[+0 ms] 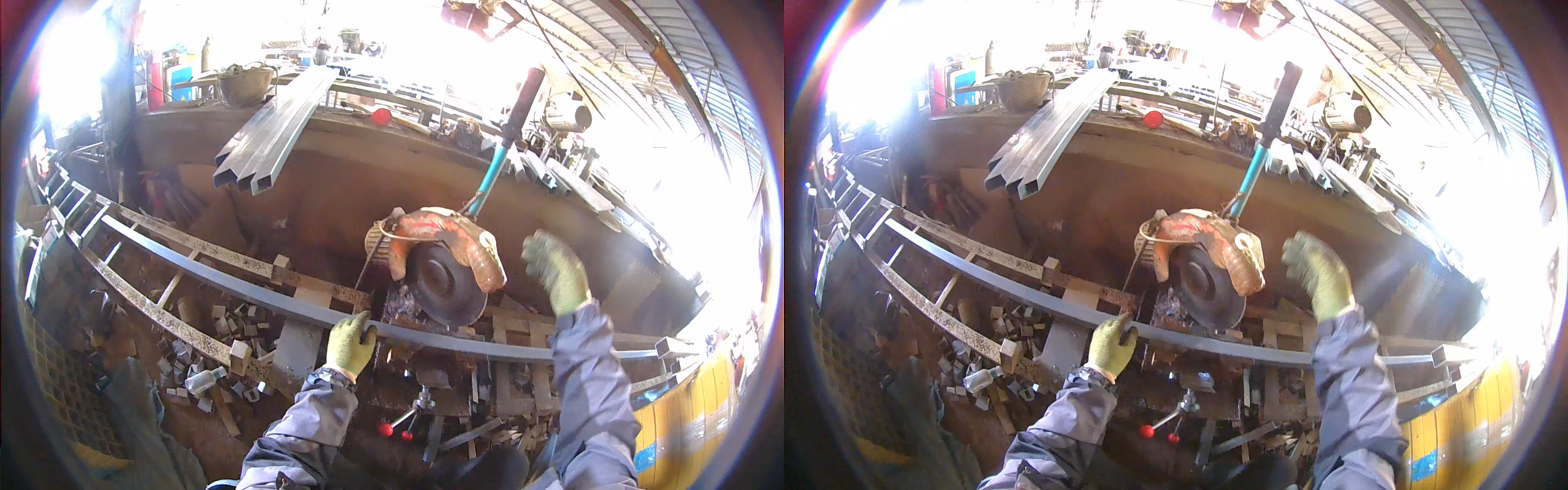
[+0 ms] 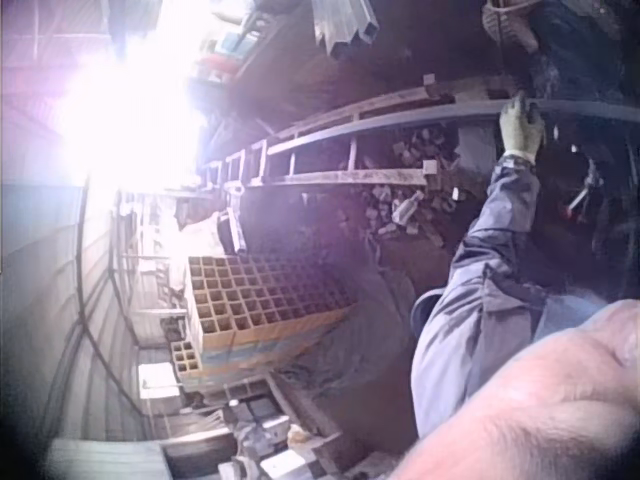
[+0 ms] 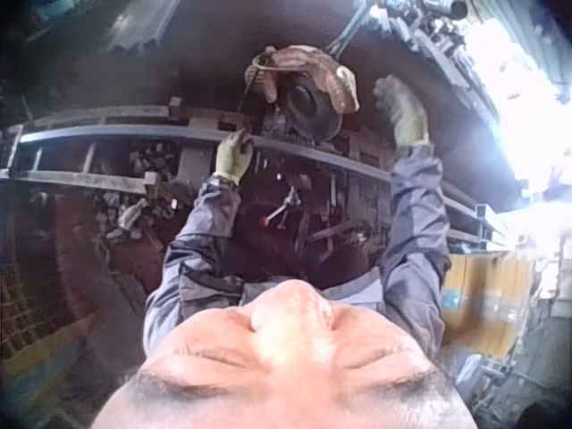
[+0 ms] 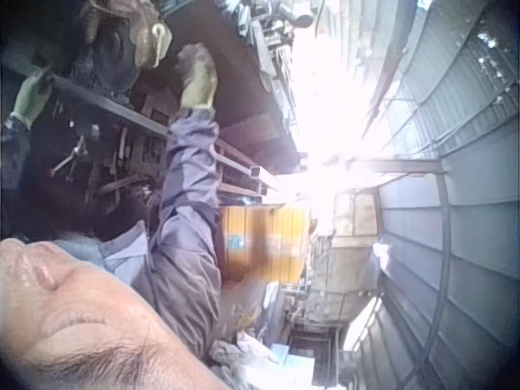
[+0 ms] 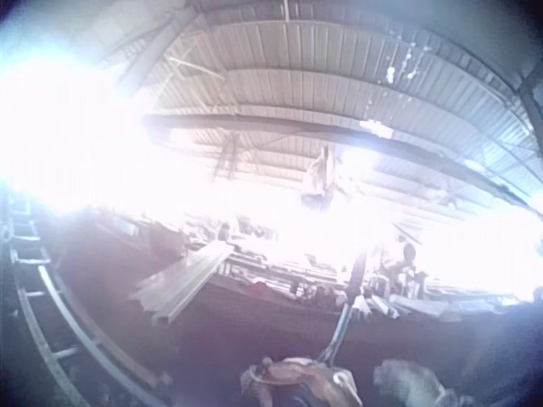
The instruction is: The person puts on gloves and uses a chop saw to cut several long metal profiles into shorter pieces. The person positions each profile, operates the saw, and removes the cut pieces, placing them aside.
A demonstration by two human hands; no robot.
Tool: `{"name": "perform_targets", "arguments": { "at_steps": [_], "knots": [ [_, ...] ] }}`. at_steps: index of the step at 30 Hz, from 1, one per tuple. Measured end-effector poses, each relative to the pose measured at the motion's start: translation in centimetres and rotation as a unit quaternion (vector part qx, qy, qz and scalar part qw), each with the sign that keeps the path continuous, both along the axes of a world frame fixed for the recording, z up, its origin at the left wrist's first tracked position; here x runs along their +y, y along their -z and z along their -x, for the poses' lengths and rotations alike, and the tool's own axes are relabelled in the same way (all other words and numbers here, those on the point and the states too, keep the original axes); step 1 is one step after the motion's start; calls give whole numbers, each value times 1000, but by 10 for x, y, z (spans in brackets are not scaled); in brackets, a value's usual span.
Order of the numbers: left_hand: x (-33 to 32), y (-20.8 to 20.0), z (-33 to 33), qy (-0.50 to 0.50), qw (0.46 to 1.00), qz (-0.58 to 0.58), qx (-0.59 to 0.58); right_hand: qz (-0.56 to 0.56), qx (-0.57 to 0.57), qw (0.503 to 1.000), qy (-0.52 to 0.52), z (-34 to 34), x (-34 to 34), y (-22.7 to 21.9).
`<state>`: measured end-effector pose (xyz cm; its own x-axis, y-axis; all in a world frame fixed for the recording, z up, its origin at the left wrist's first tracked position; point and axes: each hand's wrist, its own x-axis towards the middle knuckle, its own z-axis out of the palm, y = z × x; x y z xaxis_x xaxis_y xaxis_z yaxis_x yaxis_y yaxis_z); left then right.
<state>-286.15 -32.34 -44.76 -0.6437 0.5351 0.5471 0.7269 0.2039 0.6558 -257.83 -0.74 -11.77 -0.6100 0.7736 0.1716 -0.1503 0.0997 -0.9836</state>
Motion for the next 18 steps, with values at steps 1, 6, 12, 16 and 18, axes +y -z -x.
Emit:
{"name": "perform_targets", "arguments": {
  "at_steps": [1,6,12,16,18],
  "knots": [
    [3,1,3,0,1000,-2,-6,-2,23,999,-31,19,21,-24],
    [15,-3,14,4,1000,0,-22,-52,85,995,-5,119,89,-128],
    [20,-8,23,-5,999,10,-30,-119,126,985,-22,183,86,-212],
    [21,-15,26,-5,999,30,-28,-84,178,980,-33,214,87,-237],
    [22,-18,28,1,998,43,-38,-76,185,980,-17,229,94,-244]
  ]
}}
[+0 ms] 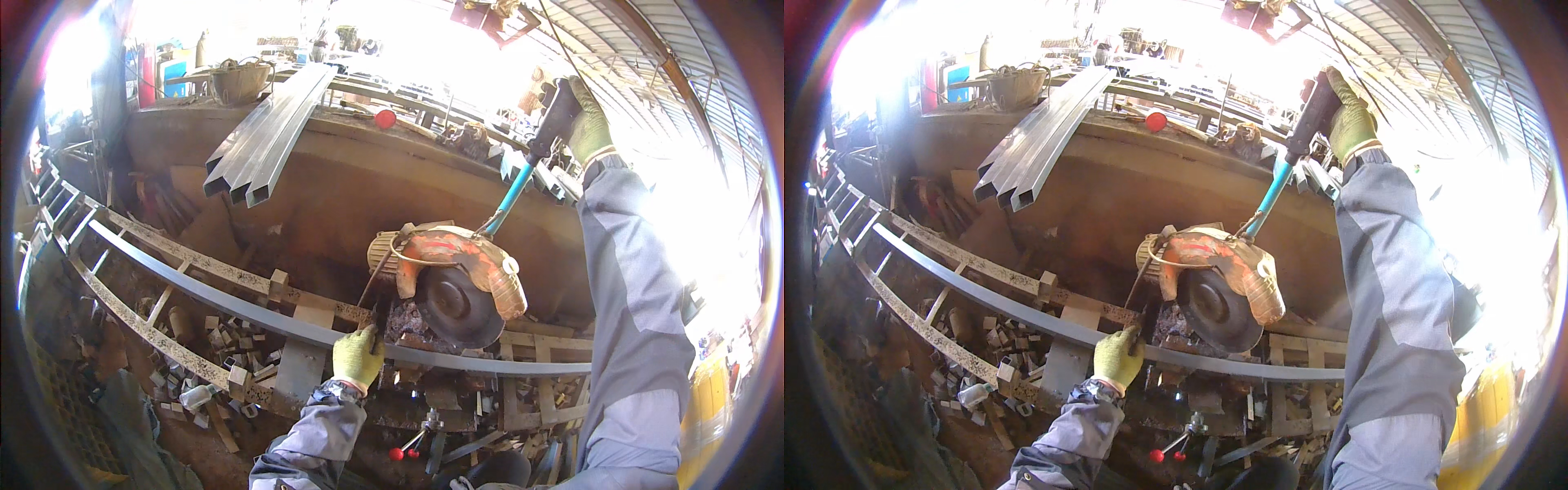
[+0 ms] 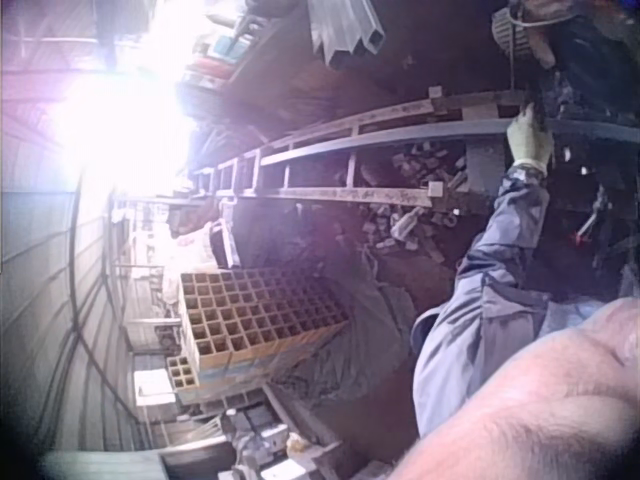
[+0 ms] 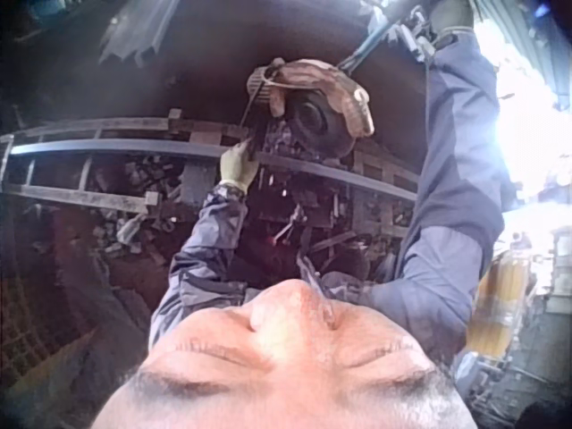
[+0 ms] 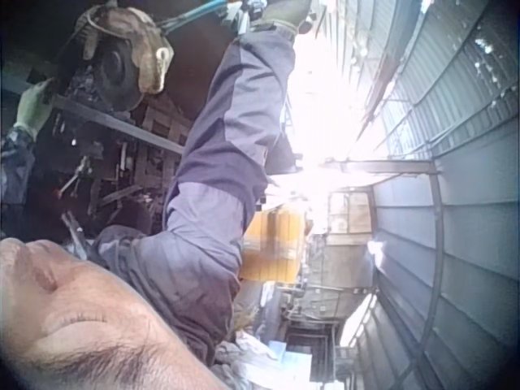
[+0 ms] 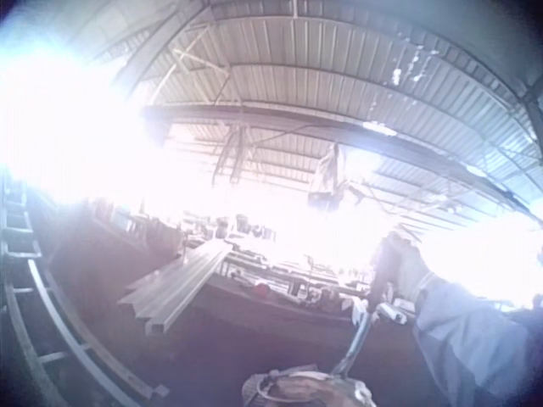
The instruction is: The person puts on gloves and uses a chop saw to cut several long metal profiles into shorter pieces. The person positions each profile, operates the saw, and removes the cut pieces, placing them aside.
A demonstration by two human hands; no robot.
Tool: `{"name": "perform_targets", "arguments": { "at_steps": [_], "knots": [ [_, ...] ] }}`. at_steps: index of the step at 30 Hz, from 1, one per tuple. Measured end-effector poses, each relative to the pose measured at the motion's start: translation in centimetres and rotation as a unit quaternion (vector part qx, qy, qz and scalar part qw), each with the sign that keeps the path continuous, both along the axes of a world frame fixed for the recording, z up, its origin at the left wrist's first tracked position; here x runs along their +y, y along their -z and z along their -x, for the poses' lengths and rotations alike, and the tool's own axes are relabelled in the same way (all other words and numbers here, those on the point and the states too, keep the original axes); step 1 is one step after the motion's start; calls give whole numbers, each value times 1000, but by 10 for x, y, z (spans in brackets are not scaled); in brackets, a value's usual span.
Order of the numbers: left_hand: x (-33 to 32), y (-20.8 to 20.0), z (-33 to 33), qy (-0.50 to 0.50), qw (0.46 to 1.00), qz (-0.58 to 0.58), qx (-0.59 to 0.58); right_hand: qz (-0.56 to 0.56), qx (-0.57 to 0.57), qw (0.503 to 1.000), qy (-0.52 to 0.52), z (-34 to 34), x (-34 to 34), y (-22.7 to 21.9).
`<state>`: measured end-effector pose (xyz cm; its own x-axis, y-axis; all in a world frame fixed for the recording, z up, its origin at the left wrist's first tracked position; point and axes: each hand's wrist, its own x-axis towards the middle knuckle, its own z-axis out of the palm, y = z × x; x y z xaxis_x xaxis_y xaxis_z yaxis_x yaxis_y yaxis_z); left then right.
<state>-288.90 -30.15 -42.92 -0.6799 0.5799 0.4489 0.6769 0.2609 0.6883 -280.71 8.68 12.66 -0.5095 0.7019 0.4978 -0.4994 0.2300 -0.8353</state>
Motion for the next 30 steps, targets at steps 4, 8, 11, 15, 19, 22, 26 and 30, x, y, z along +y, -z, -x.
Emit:
{"name": "perform_targets", "arguments": {
  "at_steps": [4,8,11,15,19,22,26,30],
  "knots": [
    [3,-3,1,-12,1000,-12,25,-36,-47,998,-16,10,12,-2],
    [3,-2,1,-5,1000,3,19,-68,-66,995,-2,14,15,3],
    [2,0,2,9,999,34,-11,-118,-67,990,33,19,15,8],
    [-3,2,1,25,1000,17,-3,-142,-55,987,46,14,20,7],
    [-14,9,-8,37,999,8,-3,-143,-12,989,41,-24,27,5],
    [-28,16,-19,11,999,24,21,-130,11,991,38,-75,34,10],
    [-44,25,-21,-31,997,27,70,-110,27,993,44,-139,43,16],
    [-51,31,-20,-12,997,64,50,-89,19,994,60,-187,33,29]
  ]
}}
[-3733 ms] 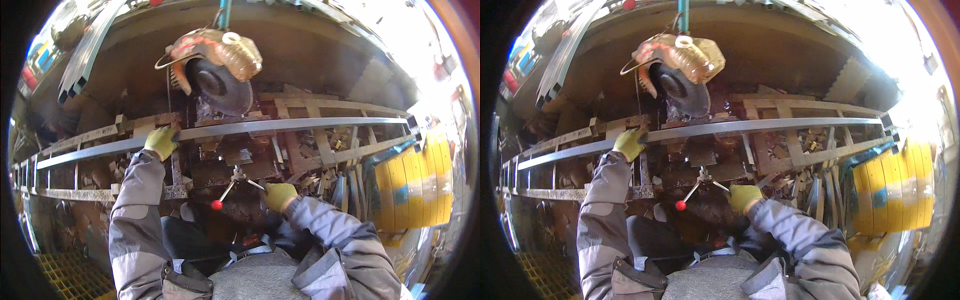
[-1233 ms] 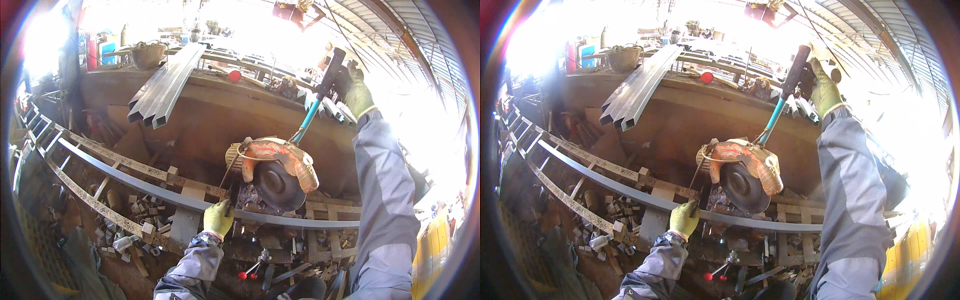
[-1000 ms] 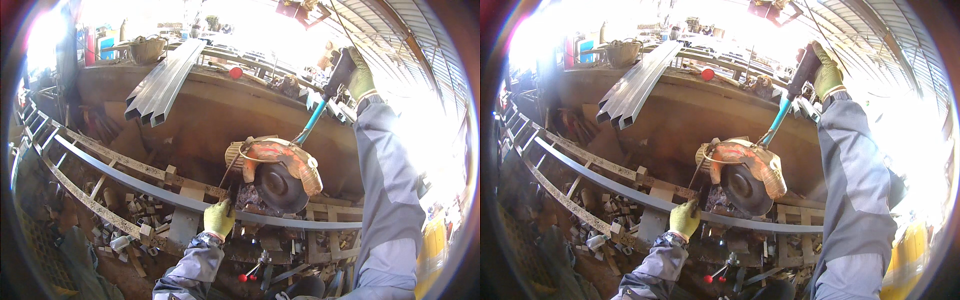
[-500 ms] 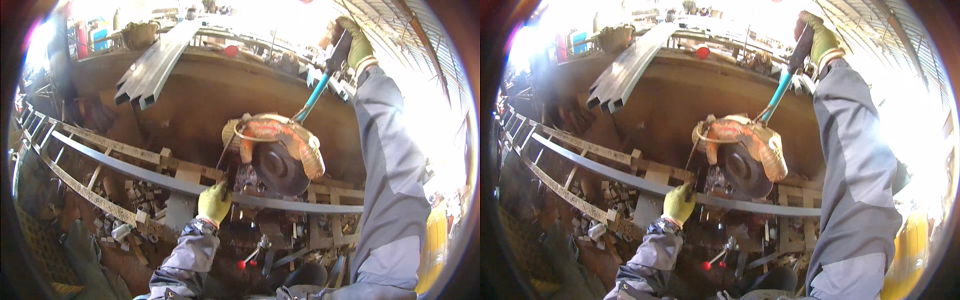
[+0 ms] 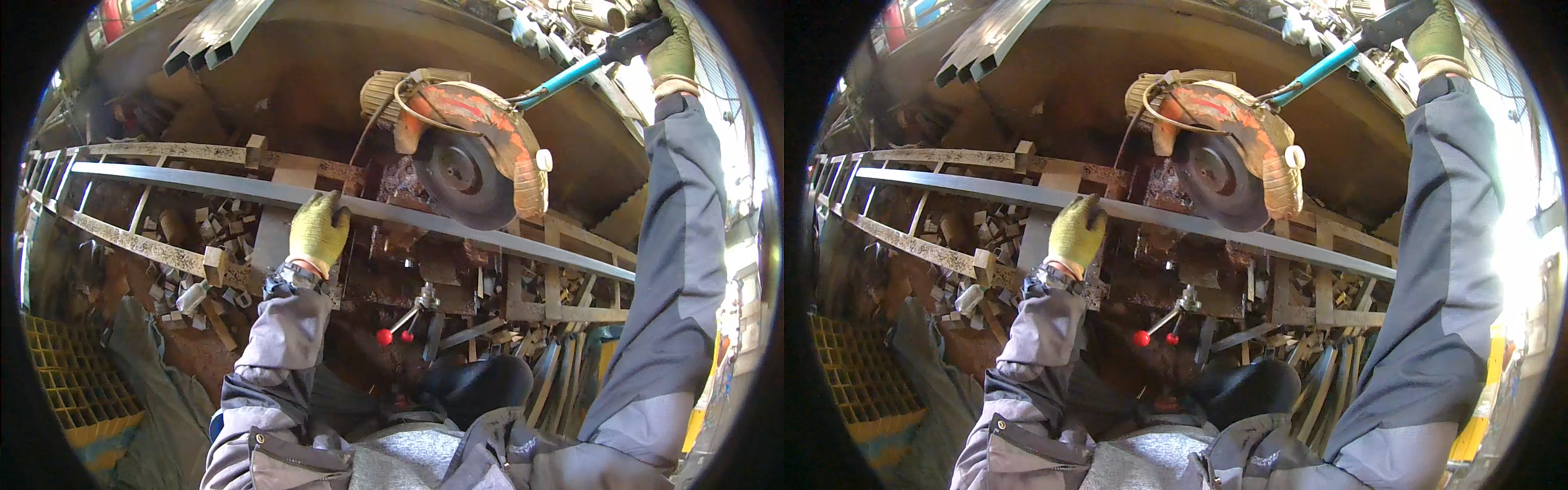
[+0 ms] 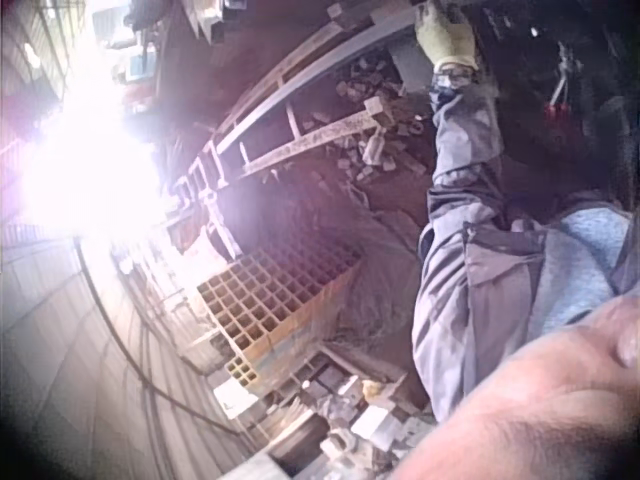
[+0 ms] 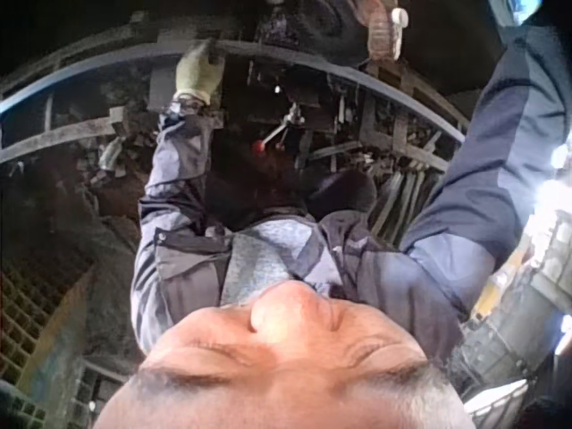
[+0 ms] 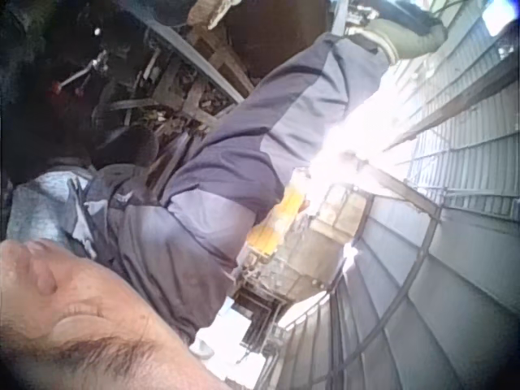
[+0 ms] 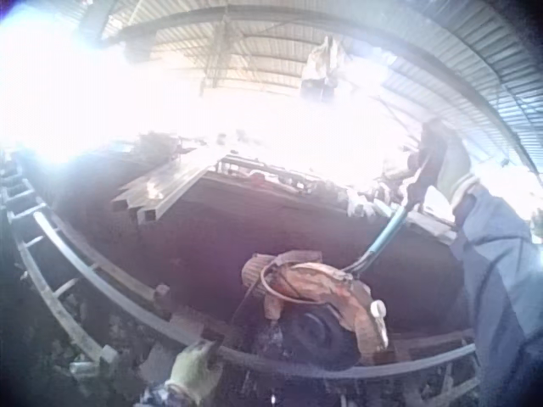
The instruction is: The person puts on gloves and uses a chop saw to cut several long metal profiles into shorter pieces. The person positions each profile, operates the saw, and removes the cut pieces, placing them aside.
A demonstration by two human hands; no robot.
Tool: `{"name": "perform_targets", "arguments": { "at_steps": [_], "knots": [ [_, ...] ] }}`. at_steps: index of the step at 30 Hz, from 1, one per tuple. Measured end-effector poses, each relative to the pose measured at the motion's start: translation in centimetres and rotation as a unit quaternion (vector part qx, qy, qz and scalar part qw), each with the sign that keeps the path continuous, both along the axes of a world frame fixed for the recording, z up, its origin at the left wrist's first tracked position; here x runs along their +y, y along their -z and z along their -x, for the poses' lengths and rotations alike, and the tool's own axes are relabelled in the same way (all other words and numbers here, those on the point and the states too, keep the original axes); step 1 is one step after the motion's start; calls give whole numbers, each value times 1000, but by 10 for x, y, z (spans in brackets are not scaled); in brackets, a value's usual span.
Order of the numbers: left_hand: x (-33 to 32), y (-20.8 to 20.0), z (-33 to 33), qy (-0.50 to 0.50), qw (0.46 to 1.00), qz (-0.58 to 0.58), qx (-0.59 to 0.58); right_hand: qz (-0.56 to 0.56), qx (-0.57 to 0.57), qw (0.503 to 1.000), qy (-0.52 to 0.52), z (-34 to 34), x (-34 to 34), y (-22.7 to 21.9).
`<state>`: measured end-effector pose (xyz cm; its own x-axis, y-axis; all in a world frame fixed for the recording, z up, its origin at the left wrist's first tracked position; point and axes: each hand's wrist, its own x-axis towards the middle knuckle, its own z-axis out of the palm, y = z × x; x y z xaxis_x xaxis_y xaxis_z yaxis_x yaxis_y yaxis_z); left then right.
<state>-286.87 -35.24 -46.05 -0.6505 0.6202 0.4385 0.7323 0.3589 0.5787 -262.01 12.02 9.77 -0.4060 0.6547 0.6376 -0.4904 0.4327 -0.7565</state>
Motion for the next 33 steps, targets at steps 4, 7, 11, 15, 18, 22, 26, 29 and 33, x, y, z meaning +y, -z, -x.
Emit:
{"name": "perform_targets", "arguments": {
  "at_steps": [4,7,11,15,18,22,26,29,33],
  "knots": [
    [0,5,1,4,999,-9,-32,-73,49,995,43,-10,-33,24],
    [1,8,4,4,999,-8,-41,-106,69,990,66,-8,-61,40],
    [2,10,10,5,998,-2,-57,-137,85,983,83,-3,-86,52],
    [4,9,15,6,997,14,-69,-127,90,983,94,-2,-92,54],
    [5,8,15,10,997,12,-78,-124,89,984,92,-4,-91,54],
    [7,9,15,2,996,-2,-84,-121,88,985,90,-7,-91,55],
    [9,13,16,-3,996,-3,-86,-116,91,985,87,-6,-91,56],
    [9,17,17,-1,997,-9,-82,-113,94,986,85,-6,-90,56],
    [11,19,19,-14,999,6,-44,-108,96,986,82,-6,-86,56]
  ]
}}
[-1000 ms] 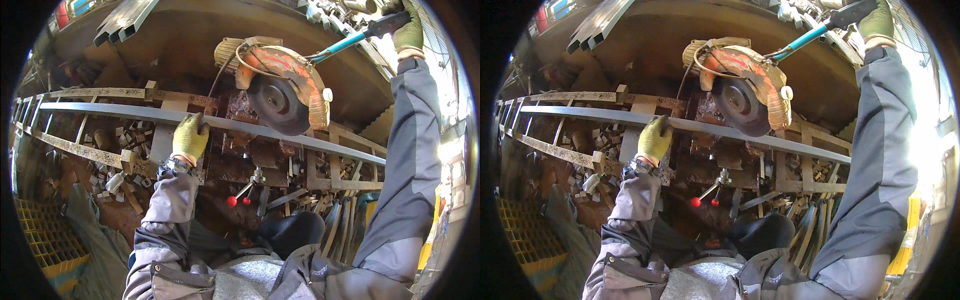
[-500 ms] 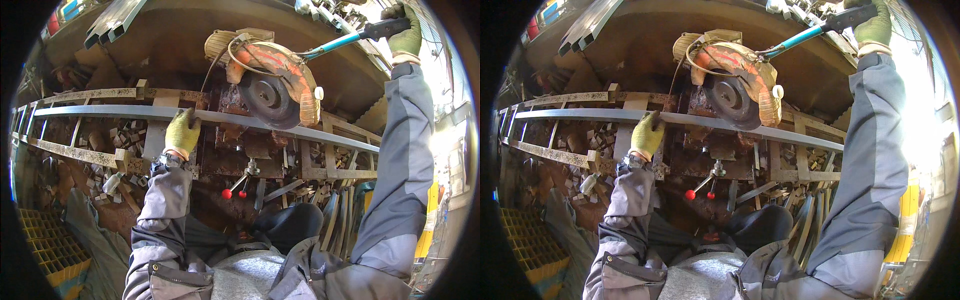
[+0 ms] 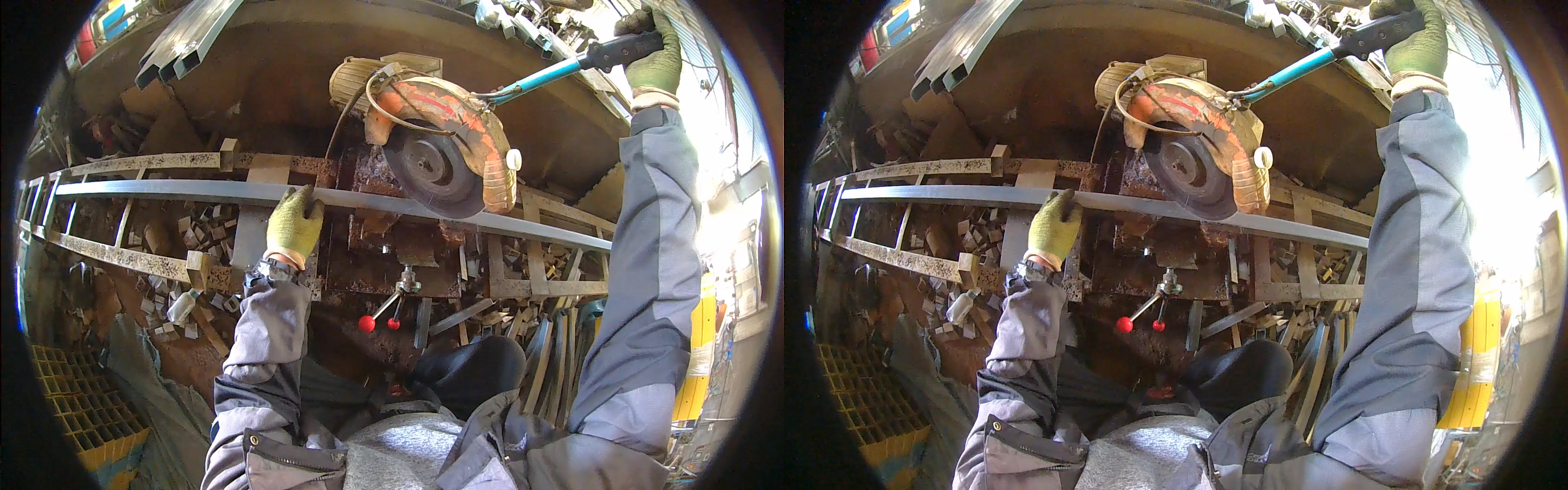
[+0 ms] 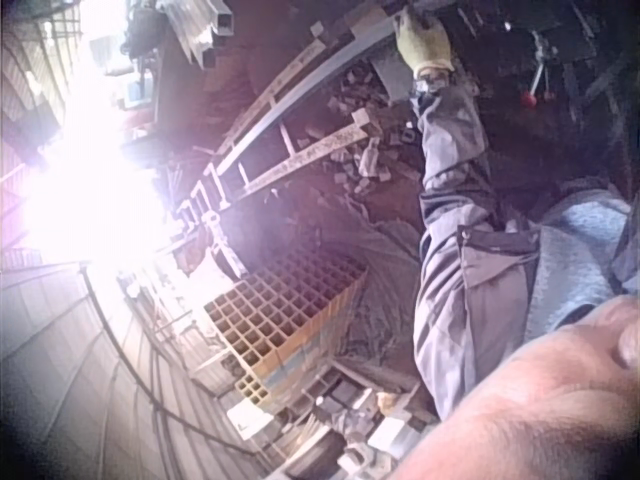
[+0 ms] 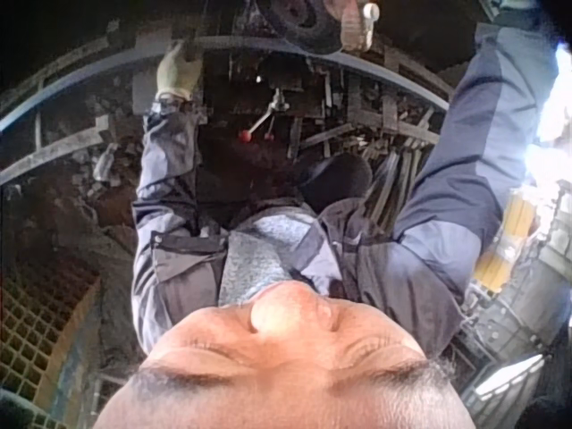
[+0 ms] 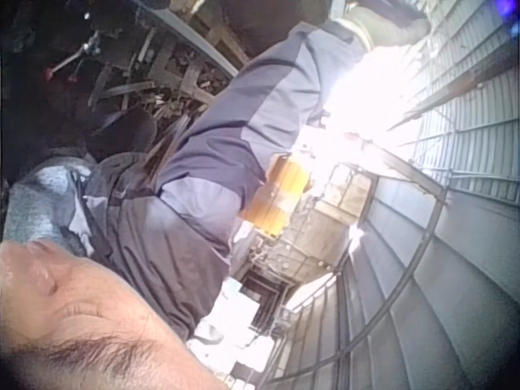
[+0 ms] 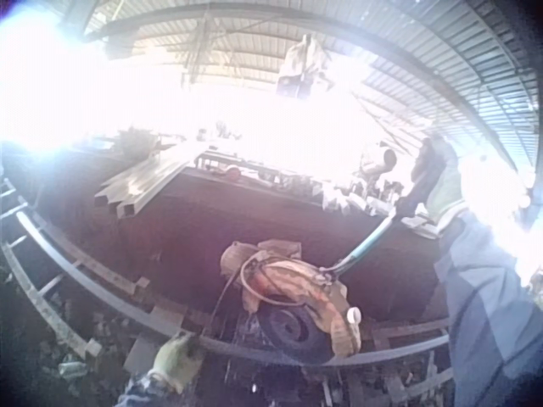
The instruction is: The person puts on gloves and uses a chop saw to cut several long metal profiles into shorter pieces. The person positions each profile, operates the saw, and removes the cut pieces, placing them aside.
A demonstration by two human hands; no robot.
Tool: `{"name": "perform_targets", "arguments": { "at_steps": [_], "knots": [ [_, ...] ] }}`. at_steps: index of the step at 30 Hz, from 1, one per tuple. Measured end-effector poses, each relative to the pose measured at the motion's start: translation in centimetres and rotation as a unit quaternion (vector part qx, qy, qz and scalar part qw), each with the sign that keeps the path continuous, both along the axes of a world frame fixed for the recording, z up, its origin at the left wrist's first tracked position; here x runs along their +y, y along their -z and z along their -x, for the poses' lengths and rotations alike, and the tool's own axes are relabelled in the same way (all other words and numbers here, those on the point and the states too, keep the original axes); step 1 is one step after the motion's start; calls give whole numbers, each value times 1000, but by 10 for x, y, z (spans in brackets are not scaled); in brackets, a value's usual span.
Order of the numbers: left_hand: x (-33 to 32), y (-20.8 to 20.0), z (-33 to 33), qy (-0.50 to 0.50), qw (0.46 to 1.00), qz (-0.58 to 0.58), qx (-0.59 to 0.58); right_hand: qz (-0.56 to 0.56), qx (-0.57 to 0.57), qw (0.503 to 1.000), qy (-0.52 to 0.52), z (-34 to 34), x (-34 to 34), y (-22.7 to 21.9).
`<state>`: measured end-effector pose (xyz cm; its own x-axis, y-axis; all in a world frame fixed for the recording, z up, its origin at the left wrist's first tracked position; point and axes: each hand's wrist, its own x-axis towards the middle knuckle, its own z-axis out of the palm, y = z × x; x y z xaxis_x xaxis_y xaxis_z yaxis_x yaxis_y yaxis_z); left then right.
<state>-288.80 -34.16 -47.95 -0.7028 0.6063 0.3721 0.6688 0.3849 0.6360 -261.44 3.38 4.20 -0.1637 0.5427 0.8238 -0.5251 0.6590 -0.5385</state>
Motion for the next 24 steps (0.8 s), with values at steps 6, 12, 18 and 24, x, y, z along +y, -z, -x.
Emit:
{"name": "perform_targets", "arguments": {
  "at_steps": [6,12,18,24],
  "knots": [
    [0,-4,1,4,1000,-20,10,7,4,1000,-5,1,-1,1],
    [0,-4,2,6,1000,-21,2,13,8,1000,-8,-2,6,4],
    [0,-6,2,-5,1000,-20,-7,88,-36,985,-141,-23,56,-18],
    [-2,-13,1,2,1000,-16,-3,97,-59,969,-219,-40,91,-22]
  ]
}}
